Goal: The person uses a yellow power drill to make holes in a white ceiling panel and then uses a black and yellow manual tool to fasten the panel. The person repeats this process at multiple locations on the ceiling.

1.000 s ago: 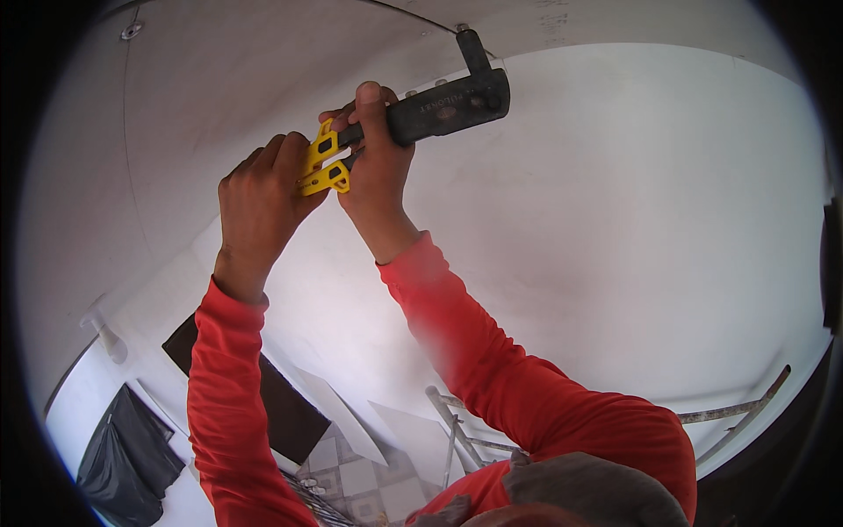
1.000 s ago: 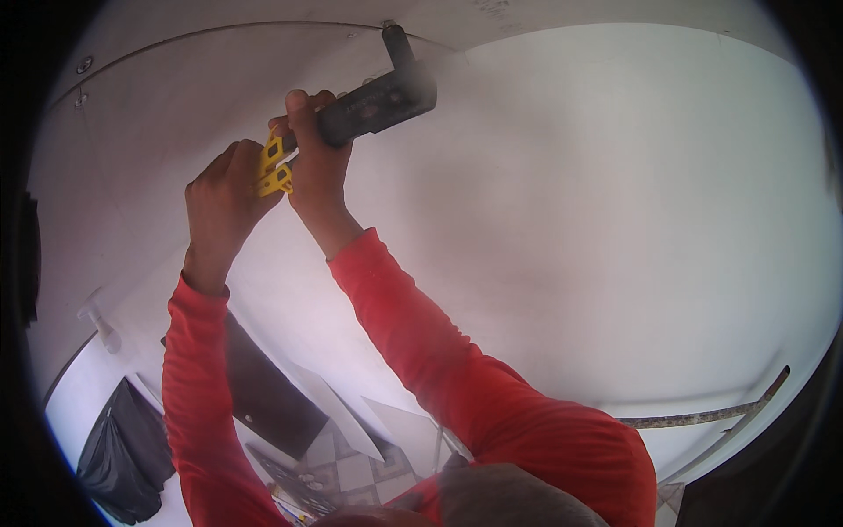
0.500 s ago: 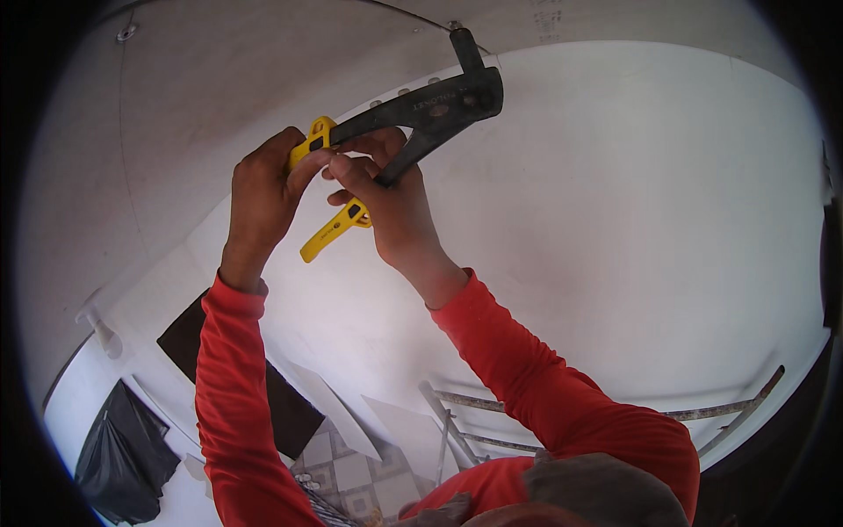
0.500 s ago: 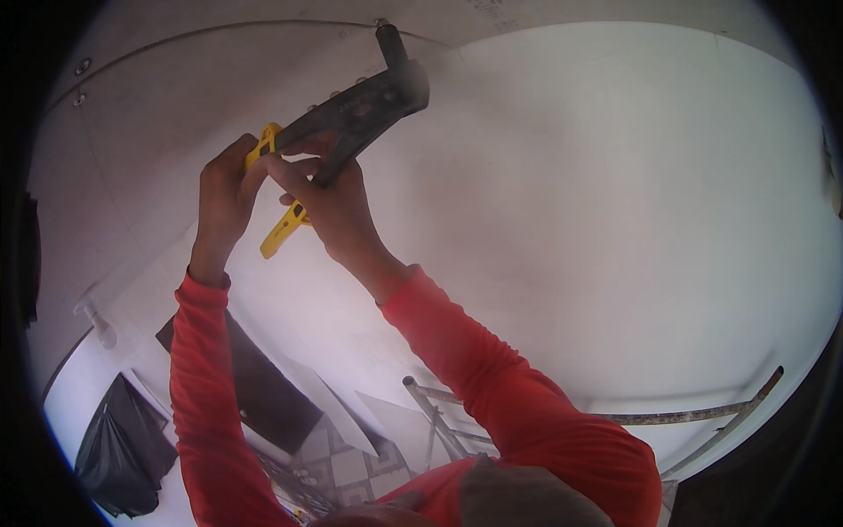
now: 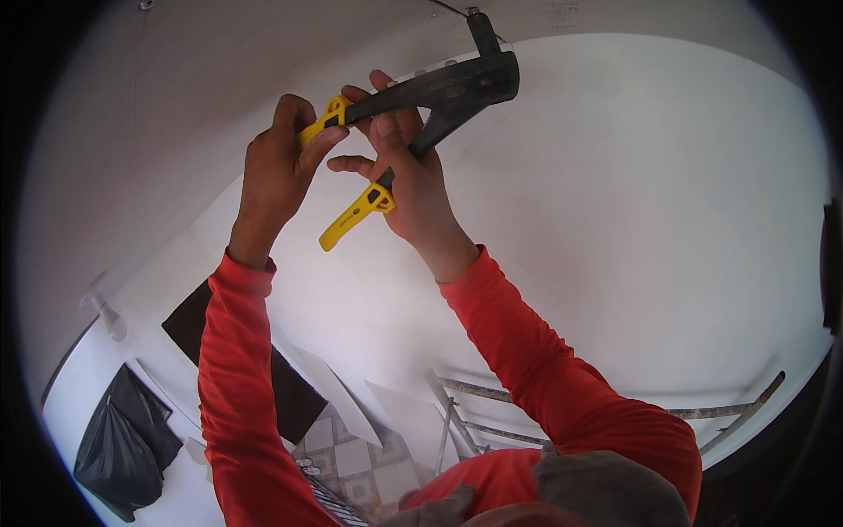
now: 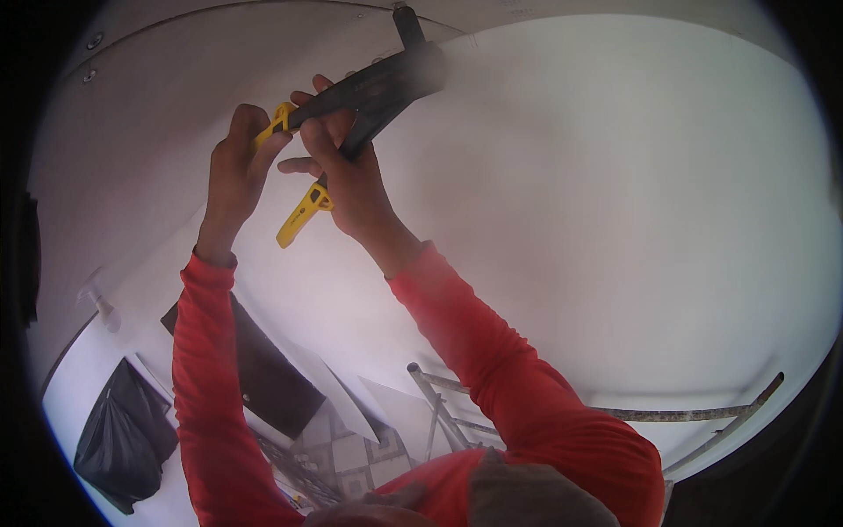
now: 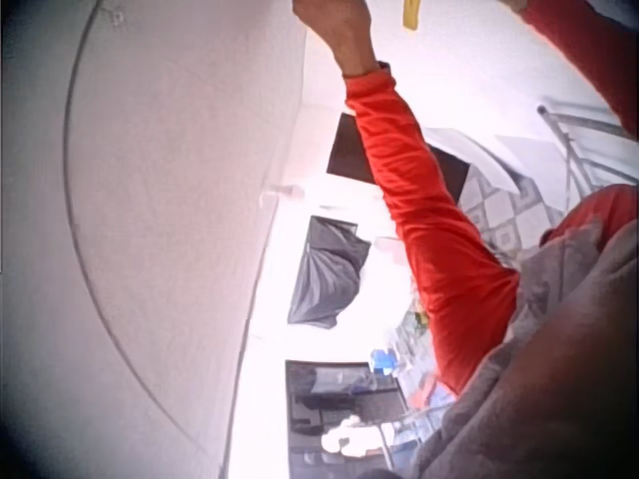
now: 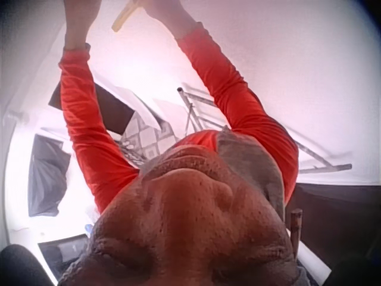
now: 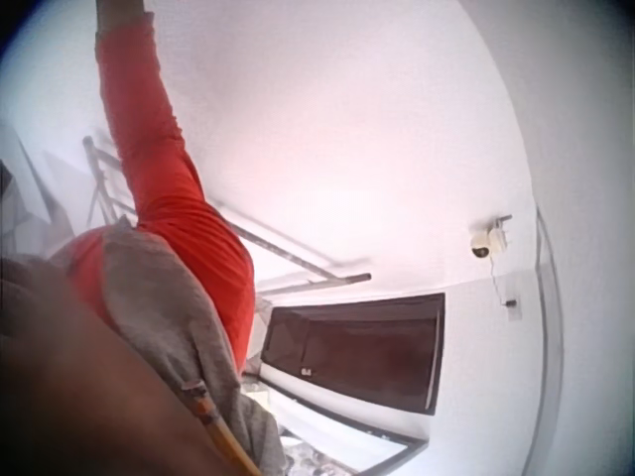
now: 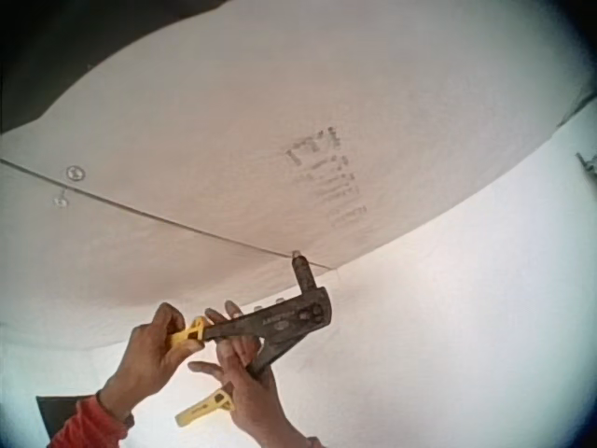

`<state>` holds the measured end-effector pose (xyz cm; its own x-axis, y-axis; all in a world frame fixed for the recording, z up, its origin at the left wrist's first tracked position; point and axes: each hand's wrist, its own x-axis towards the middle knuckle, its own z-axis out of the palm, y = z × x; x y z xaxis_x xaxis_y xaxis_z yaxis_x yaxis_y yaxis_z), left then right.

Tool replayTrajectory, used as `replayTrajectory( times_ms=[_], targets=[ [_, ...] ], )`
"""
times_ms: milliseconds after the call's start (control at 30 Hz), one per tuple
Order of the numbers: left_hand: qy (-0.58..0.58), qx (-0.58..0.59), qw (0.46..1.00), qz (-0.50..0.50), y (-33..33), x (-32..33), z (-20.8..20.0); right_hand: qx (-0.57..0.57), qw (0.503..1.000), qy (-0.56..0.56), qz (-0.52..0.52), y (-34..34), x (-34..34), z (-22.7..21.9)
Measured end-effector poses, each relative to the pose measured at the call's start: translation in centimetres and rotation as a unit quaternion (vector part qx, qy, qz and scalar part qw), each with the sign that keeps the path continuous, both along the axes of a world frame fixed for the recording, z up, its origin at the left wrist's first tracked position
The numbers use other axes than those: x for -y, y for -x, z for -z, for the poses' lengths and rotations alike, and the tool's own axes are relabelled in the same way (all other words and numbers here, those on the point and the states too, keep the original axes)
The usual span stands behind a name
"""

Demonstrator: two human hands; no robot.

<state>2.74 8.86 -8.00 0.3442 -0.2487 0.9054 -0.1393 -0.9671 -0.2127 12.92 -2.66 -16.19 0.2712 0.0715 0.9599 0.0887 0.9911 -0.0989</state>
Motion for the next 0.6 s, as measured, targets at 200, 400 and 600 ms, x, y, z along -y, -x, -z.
replayTrajectory(
  times_ms=[200, 400, 600],
  targets=[
    [-0.016, -0.039, 0.999, -0.013, 1.9, 1.4, 2.3, 0.072, 0.994, -0.067, -0.044, -0.8, -1.2, -1.7],
    [-0.147, 0.108, 0.975, -0.130, 2.0, 2.0, 5.3, 0.072, 0.994, -0.078, -0.016, -1.0, -2.0, -2.2],
    [-0.176, 0.100, 0.967, -0.156, 1.4, 1.1, 2.9, 0.029, 0.991, -0.118, -0.055, -0.4, -2.7, -3.5]
  ],
)
